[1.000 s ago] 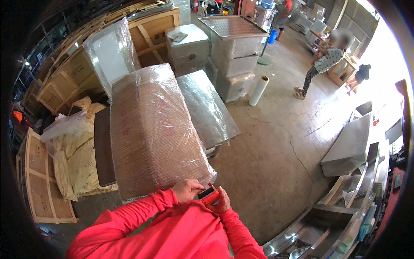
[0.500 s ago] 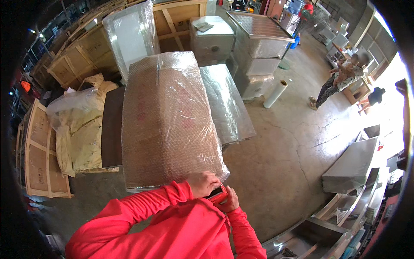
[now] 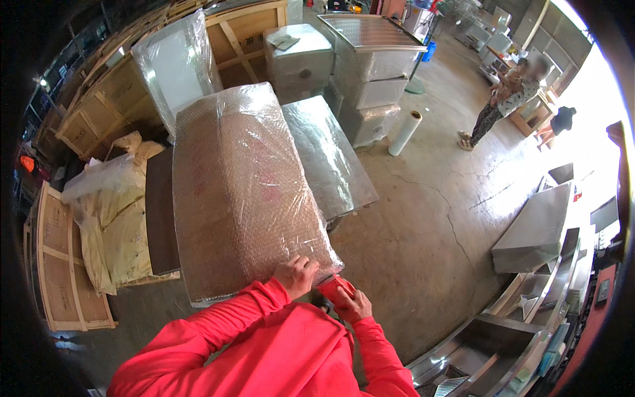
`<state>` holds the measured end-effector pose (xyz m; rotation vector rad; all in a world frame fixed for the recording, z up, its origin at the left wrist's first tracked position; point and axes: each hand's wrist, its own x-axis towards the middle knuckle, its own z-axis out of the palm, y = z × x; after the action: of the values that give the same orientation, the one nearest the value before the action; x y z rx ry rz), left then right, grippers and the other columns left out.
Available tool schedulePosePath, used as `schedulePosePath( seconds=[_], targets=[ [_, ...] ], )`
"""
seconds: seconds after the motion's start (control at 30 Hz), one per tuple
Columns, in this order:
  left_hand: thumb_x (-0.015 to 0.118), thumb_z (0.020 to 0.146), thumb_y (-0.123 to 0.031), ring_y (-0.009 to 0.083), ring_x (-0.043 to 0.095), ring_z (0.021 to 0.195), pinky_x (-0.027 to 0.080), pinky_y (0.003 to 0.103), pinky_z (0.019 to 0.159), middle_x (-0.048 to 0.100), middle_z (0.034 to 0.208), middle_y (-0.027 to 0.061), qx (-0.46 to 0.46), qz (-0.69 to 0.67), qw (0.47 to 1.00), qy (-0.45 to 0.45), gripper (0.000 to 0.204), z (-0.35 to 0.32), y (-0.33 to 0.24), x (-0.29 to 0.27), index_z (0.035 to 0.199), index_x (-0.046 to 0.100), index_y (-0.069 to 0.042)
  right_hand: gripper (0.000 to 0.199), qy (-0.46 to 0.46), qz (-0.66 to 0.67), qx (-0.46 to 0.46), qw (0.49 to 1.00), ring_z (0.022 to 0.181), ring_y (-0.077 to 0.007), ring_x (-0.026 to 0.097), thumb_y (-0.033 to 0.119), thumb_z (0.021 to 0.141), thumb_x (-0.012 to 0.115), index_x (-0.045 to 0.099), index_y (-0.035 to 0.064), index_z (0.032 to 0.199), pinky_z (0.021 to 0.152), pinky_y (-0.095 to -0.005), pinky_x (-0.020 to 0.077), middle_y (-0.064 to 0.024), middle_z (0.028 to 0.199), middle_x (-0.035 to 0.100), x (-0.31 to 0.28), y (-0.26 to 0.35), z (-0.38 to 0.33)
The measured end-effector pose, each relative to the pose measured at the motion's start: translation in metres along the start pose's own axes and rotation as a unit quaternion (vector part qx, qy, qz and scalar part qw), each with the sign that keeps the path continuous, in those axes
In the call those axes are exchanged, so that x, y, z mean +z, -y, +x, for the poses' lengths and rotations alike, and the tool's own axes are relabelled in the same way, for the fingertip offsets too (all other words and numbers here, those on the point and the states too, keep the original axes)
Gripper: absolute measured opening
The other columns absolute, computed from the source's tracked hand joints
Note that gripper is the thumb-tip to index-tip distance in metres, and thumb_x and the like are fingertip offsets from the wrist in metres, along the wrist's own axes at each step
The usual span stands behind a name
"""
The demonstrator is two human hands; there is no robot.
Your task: The person wraps a large rectangular object with bubble wrap and secures it with packing tape. They rotate the object to cover all sides, apply tape to seal the wrap, and then write on the wrapped surface with a marker.
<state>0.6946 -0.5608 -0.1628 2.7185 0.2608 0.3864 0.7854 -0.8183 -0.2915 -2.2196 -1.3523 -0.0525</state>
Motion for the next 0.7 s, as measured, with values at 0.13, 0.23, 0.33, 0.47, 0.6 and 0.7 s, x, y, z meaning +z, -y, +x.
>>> schedulePosePath(
  seconds=[0.13,0.23,0.33,0.47,0.6,0.7],
  targets=[
    [0.064,0.090,-0.020,0.0306,0.065,0.080,0.056,0.044,0.069,0.062,0.085,0.0102,0.017,0.036,0.999,0.012,0.016,-0.001,0.002,0.000,0.104,0.066,-0.011,0.090,0.057,-0.063,0.060,0.995,0.088,-0.0308,0.064,0.036,0.061,0.083,0.050,0.0391,0.145,0.077,-0.0445,0.0571,-0.0108,0.105,0.060,-0.008,-0.007,-0.012],
    [0.068,0.090,-0.023,0.0331,0.067,0.083,0.056,0.043,0.071,0.068,0.096,0.0145,0.026,0.001,1.000,0.000,0.036,0.001,0.011,-0.004,0.123,0.061,-0.011,0.089,0.050,-0.061,0.045,0.996,0.088,-0.0314,0.064,0.038,0.067,0.082,0.044,0.0428,0.148,0.076,-0.0438,0.0567,-0.0110,0.114,0.059,-0.014,-0.011,-0.013],
    [0.067,0.092,-0.027,0.0379,0.069,0.096,0.056,0.046,0.078,0.069,0.115,0.0196,-0.028,-0.014,0.998,0.062,0.058,0.011,0.003,-0.021,0.144,0.045,-0.011,0.089,0.078,-0.082,0.056,0.992,0.092,-0.0314,0.063,0.034,0.066,0.081,0.045,0.0430,0.147,0.079,-0.0439,0.0562,-0.0113,0.113,0.059,-0.014,-0.019,-0.019],
    [0.066,0.091,-0.029,0.0347,0.069,0.100,0.054,0.049,0.085,0.069,0.116,0.0165,0.032,-0.010,0.994,0.101,0.051,0.003,0.002,-0.015,0.137,0.054,-0.011,0.088,0.045,-0.065,0.034,0.996,0.095,-0.0329,0.064,0.031,0.068,0.079,0.044,0.0432,0.147,0.082,-0.0446,0.0564,-0.0118,0.114,0.059,-0.005,-0.028,0.002],
    [0.059,0.088,-0.033,0.0325,0.058,0.123,0.040,0.050,0.109,0.062,0.130,0.0158,0.324,0.129,0.923,0.165,0.050,-0.013,-0.014,0.002,0.130,0.061,-0.005,0.084,0.032,-0.076,0.026,0.996,0.099,-0.0343,0.064,0.030,0.072,0.077,0.043,0.0431,0.147,0.084,-0.0461,0.0564,-0.0130,0.119,0.058,0.012,-0.032,0.021],
    [0.045,0.091,-0.032,0.0329,0.035,0.145,0.016,0.049,0.124,0.051,0.145,0.0182,0.392,0.334,0.845,0.141,0.058,-0.024,0.004,0.079,0.135,0.055,0.005,0.081,0.058,-0.058,0.008,0.997,0.099,-0.0339,0.064,0.030,0.076,0.075,0.041,0.0438,0.149,0.083,-0.0470,0.0567,-0.0133,0.119,0.058,0.004,-0.036,0.033]
  ],
)
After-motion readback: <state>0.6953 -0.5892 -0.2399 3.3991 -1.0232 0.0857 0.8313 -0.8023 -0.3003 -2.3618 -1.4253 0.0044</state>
